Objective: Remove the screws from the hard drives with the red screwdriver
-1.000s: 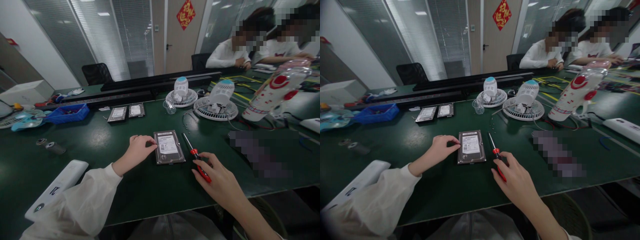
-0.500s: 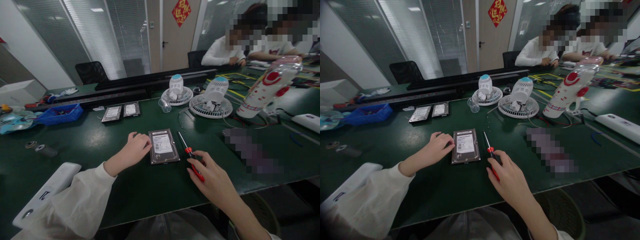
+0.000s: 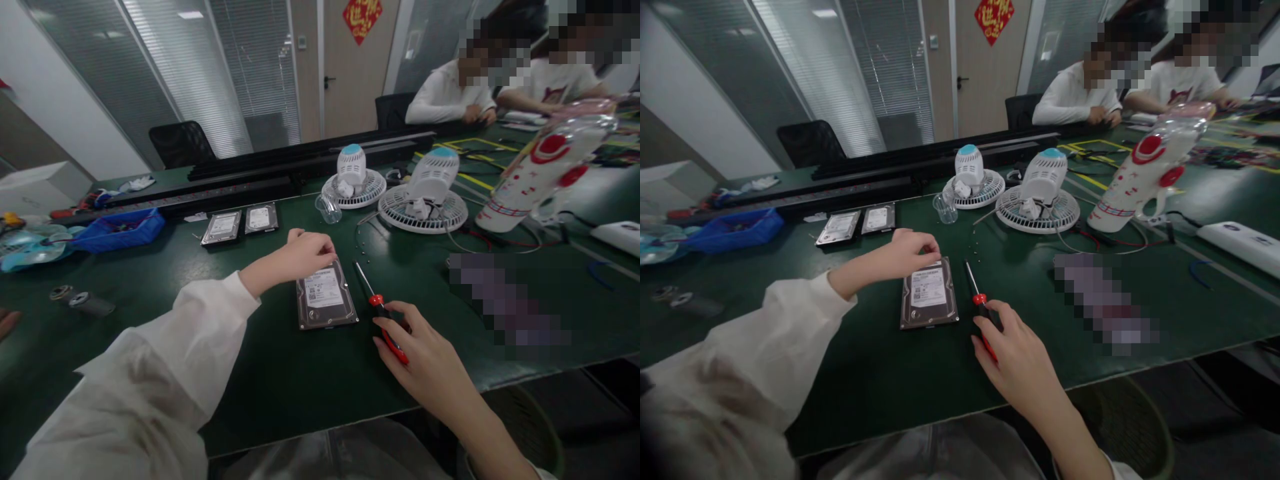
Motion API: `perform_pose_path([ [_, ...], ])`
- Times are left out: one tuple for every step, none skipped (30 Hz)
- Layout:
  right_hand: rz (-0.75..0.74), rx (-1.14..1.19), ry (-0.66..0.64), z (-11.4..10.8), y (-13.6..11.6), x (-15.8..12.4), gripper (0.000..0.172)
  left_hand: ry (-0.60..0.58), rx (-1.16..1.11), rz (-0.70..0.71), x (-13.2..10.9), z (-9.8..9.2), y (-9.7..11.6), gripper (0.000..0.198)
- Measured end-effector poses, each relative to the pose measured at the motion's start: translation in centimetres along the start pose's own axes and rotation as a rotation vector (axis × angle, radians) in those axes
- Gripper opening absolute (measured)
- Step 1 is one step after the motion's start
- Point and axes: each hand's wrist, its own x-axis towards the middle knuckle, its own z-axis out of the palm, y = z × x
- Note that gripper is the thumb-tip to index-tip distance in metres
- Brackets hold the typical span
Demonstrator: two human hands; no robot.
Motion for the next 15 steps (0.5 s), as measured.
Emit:
perform_pose_path([
  [0.005,0.007,-0.002,0.0,0.0,0.0,0.018,-0.023,0.014,-0.002,1.4,0.1,0.6,0.022],
  [0.011,0.015,-0.007,0.0,0.0,-0.1,0.018,-0.03,0.017,0.004,2.7,0.4,1.2,0.02],
  [0.017,0.024,-0.01,0.0,0.0,-0.1,0.018,-0.034,0.019,0.013,3.9,0.7,1.7,0.019],
  [0.025,0.032,-0.012,-0.1,0.0,-0.2,0.019,-0.037,0.019,0.024,4.9,1.1,2.0,0.019],
  [0.029,0.038,-0.017,-0.1,0.0,-0.2,0.019,-0.043,0.017,0.034,5.8,1.6,2.3,0.019],
  [0.033,0.043,-0.023,-0.2,0.0,-0.2,0.019,-0.046,0.015,0.041,6.5,2.1,2.4,0.019],
  [0.036,0.047,-0.027,-0.3,-0.1,-0.2,0.019,-0.045,0.013,0.044,7.0,2.5,2.4,0.019],
  [0.039,0.05,-0.033,-0.3,-0.1,-0.2,0.019,-0.04,0.011,0.044,7.5,2.9,2.3,0.019],
  [0.042,0.051,-0.04,-0.4,-0.1,-0.1,0.019,-0.032,0.008,0.042,7.8,3.3,2.2,0.019],
  [0.045,0.052,-0.045,-0.4,-0.1,-0.1,0.019,-0.021,0.005,0.039,7.9,3.5,2.0,0.019],
  [0.046,0.05,-0.045,-0.4,-0.2,-0.1,0.019,-0.007,-0.001,0.034,8.0,3.7,1.8,0.02],
  [0.048,0.047,-0.043,-0.4,-0.2,0.0,0.018,0.011,-0.008,0.025,8.0,3.7,1.5,0.022],
  [0.046,0.043,-0.041,-0.4,-0.2,0.0,0.018,0.032,-0.018,0.013,7.9,3.6,1.3,0.023],
  [0.043,0.038,-0.039,-0.4,-0.2,0.0,0.018,0.057,-0.03,-0.001,7.7,3.4,1.2,0.025],
  [0.04,0.031,-0.036,-0.4,-0.3,-0.1,0.02,0.085,-0.044,-0.018,7.3,3.1,1.0,0.026],
])
